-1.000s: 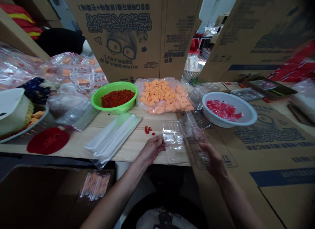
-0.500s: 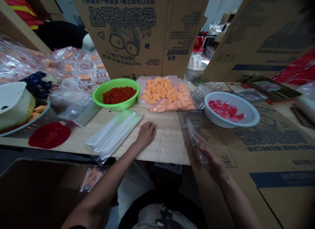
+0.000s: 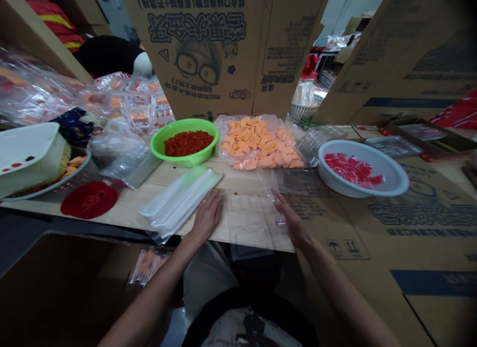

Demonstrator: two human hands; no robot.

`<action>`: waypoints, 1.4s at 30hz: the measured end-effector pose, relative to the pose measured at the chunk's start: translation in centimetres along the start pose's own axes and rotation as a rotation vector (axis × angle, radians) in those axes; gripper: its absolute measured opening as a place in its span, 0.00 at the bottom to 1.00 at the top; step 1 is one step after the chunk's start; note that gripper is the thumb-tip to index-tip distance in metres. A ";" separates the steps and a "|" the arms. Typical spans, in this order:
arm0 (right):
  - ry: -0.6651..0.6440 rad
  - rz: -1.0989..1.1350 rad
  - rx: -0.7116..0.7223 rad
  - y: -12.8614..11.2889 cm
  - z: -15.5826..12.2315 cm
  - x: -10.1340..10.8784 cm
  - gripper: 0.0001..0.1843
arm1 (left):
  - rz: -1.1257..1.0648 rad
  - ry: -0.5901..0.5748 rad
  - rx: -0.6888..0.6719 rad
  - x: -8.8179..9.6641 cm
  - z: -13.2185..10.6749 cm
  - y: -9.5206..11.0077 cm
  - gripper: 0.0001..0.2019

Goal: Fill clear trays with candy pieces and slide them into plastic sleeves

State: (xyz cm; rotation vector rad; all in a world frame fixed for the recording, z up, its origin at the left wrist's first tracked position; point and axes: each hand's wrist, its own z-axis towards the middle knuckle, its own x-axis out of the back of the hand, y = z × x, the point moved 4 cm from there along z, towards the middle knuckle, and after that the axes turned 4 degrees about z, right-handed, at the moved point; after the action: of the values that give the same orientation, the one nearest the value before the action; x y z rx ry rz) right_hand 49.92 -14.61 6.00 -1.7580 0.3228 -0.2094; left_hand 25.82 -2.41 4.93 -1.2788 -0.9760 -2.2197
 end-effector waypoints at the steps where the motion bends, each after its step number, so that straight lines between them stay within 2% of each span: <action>1: -0.003 -0.038 -0.008 -0.3 0.0 0.6 0.40 | -0.018 -0.018 -0.004 0.5 -0.6 1.1 0.17; 3: -0.011 -0.152 -0.008 -1.2 -0.3 1.6 0.40 | -0.048 -0.149 -0.056 1.0 -2.1 3.9 0.19; 4: -0.023 -0.222 -0.004 -1.8 -0.6 2.0 0.41 | -0.065 -0.253 -0.111 0.8 -3.0 5.5 0.24; 6: -0.074 -0.381 0.011 -3.1 -1.6 2.5 0.42 | -0.097 -0.455 -0.219 0.0 -4.5 8.3 0.41; 7: -0.107 -0.481 0.026 -3.6 -2.2 2.7 0.42 | -0.102 -0.524 -0.247 -0.6 -5.0 9.2 0.46; 9: -0.129 -0.731 0.067 -4.4 -3.8 3.1 0.42 | -0.084 -0.578 -0.232 -1.5 -4.9 9.7 0.46; 13: 0.075 -1.223 0.074 -4.1 -7.0 4.0 0.37 | -0.055 -0.553 -0.169 -2.0 -2.6 7.7 0.38; 17: 0.127 -1.432 0.075 -1.4 -8.0 2.0 0.38 | -0.089 -0.547 -0.166 -1.5 -1.3 6.3 0.40; 21: 0.172 -1.440 0.136 0.5 -5.9 -0.5 0.38 | -0.124 -0.545 -0.164 -1.0 -1.7 6.3 0.41; 25: 0.125 -1.405 0.127 0.6 -3.6 -0.8 0.36 | -0.187 -0.532 -0.203 0.6 -1.8 5.6 0.44; 27: 0.133 -1.412 0.115 0.0 -3.2 -0.3 0.35 | -0.174 -0.439 -0.132 2.1 -1.2 4.3 0.34; 29: 0.151 -1.445 0.129 -1.0 -3.1 -0.2 0.33 | -0.049 -0.335 0.058 3.3 -0.5 2.3 0.20; 30: 0.148 -1.467 0.146 -1.4 -3.1 -0.4 0.31 | 0.043 -0.314 0.154 3.6 -0.3 1.3 0.17; 31: 0.129 -1.487 0.165 -1.9 -3.1 -0.8 0.30 | 0.137 -0.320 0.223 3.6 -0.2 0.6 0.16; 33: 0.058 -1.509 0.201 -2.5 -3.1 -2.3 0.27 | 0.278 -0.373 0.268 3.0 0.0 -0.3 0.14; 35: -0.011 -1.504 0.232 -3.0 -3.0 -4.0 0.26 | 0.332 -0.385 0.250 2.2 0.0 -0.7 0.12; 38: -0.063 -1.466 0.266 -3.4 -3.1 -5.9 0.26 | 0.330 -0.312 0.221 1.1 0.1 -1.1 0.10; 42: -0.078 -1.423 0.278 -3.2 -3.3 -6.0 0.24 | 0.310 -0.268 0.185 0.3 0.5 -1.6 0.09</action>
State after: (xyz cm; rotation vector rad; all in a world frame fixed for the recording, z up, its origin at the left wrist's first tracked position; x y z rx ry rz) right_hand 43.58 -15.13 10.03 -1.4163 -1.0278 -1.1169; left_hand 24.93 -0.96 4.75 -1.5476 -0.9742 -1.7161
